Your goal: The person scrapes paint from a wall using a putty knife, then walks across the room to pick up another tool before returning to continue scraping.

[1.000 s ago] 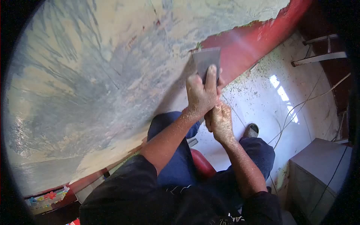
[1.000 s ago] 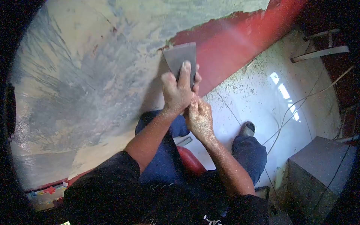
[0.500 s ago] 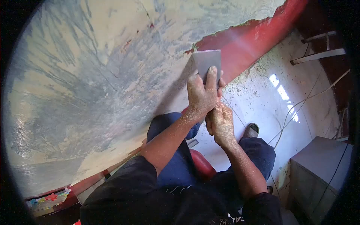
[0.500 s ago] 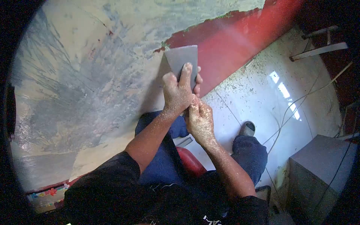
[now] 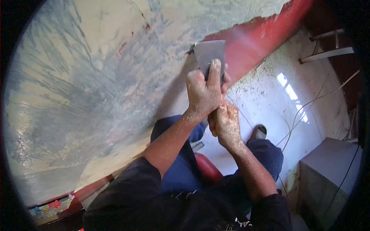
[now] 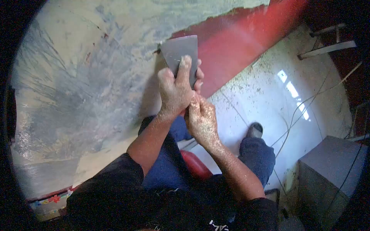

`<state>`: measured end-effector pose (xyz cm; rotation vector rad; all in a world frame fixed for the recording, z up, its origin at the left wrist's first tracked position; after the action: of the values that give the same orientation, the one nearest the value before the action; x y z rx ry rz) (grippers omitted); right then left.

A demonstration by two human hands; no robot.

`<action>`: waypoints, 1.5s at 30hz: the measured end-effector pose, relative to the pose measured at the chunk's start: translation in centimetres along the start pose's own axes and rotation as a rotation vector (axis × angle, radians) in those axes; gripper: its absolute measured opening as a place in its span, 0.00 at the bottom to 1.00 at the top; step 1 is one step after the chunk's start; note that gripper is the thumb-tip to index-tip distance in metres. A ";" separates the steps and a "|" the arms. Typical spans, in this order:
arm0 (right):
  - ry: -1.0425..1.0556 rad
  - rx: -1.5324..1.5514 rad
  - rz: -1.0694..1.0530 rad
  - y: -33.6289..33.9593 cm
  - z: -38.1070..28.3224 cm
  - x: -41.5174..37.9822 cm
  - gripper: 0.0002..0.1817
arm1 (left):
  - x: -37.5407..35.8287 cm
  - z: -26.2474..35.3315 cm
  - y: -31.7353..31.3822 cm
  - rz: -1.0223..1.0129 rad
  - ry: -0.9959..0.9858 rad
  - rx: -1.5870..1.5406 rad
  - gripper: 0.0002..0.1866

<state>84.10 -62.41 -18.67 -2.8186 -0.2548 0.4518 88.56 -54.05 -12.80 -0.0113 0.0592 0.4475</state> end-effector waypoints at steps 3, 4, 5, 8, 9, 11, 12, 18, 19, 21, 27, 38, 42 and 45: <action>0.147 -0.062 0.048 0.6 2.1 0.4 0.25 | 0.3 -1.1 0.2 -0.020 -0.032 -0.021 0.21; 0.106 -0.051 0.042 0.4 1.9 0.6 0.25 | 0.3 -0.7 0.2 -0.013 -0.039 0.009 0.21; 0.066 -0.041 0.035 0.2 2.0 0.8 0.25 | 0.3 -0.8 0.4 0.002 -0.029 0.040 0.21; 0.003 0.007 -0.012 -0.3 0.2 -0.2 0.24 | -0.1 -0.4 0.4 -0.006 -0.021 -0.020 0.20; 0.026 -0.021 -0.001 0.0 0.9 -0.2 0.24 | 0.2 0.8 0.2 -0.014 -0.082 -0.028 0.20; 0.102 -0.066 0.031 0.3 1.7 0.1 0.24 | 0.3 -1.2 0.4 0.002 -0.029 -0.033 0.20; -0.121 -0.023 0.064 0.6 3.6 -0.1 0.24 | 0.6 -1.5 0.4 0.001 -0.028 -0.026 0.20; -0.026 -0.069 0.017 0.8 2.2 -0.3 0.22 | -0.1 -1.0 0.2 -0.008 0.022 -0.032 0.19; -0.013 -0.067 0.025 0.4 1.7 0.2 0.22 | 0.2 -0.6 0.2 -0.009 0.015 -0.020 0.19; -0.037 -0.032 0.003 0.2 1.3 -0.1 0.21 | 0.3 -1.1 0.4 -0.017 0.010 -0.016 0.19; 0.047 -0.045 0.009 0.1 1.1 0.0 0.28 | 0.1 -0.9 0.5 -0.002 0.014 -0.003 0.19; 0.026 -0.238 -0.042 0.3 -0.1 -0.3 0.20 | -0.4 -1.4 0.7 -0.012 0.004 -0.032 0.19; -0.023 -0.151 0.020 0.3 1.3 -0.2 0.21 | 0.5 -0.8 0.6 -0.005 -0.009 -0.012 0.19; -0.038 -0.042 -0.014 0.2 1.3 -0.7 0.21 | -0.3 -2.0 1.0 0.009 0.053 -0.057 0.19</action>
<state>83.02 -62.40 -19.75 -2.8495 -0.2955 0.5031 87.73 -53.38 -14.78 -0.0784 0.0985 0.4579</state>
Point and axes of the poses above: each hand's wrist, its own x-axis towards the middle knuckle, its own y-axis out of the back of the hand, z = x × y, the point moved 10 cm from there along x, towards the middle knuckle, and after that the axes turned 6 degrees about z, right-handed, at the moved point
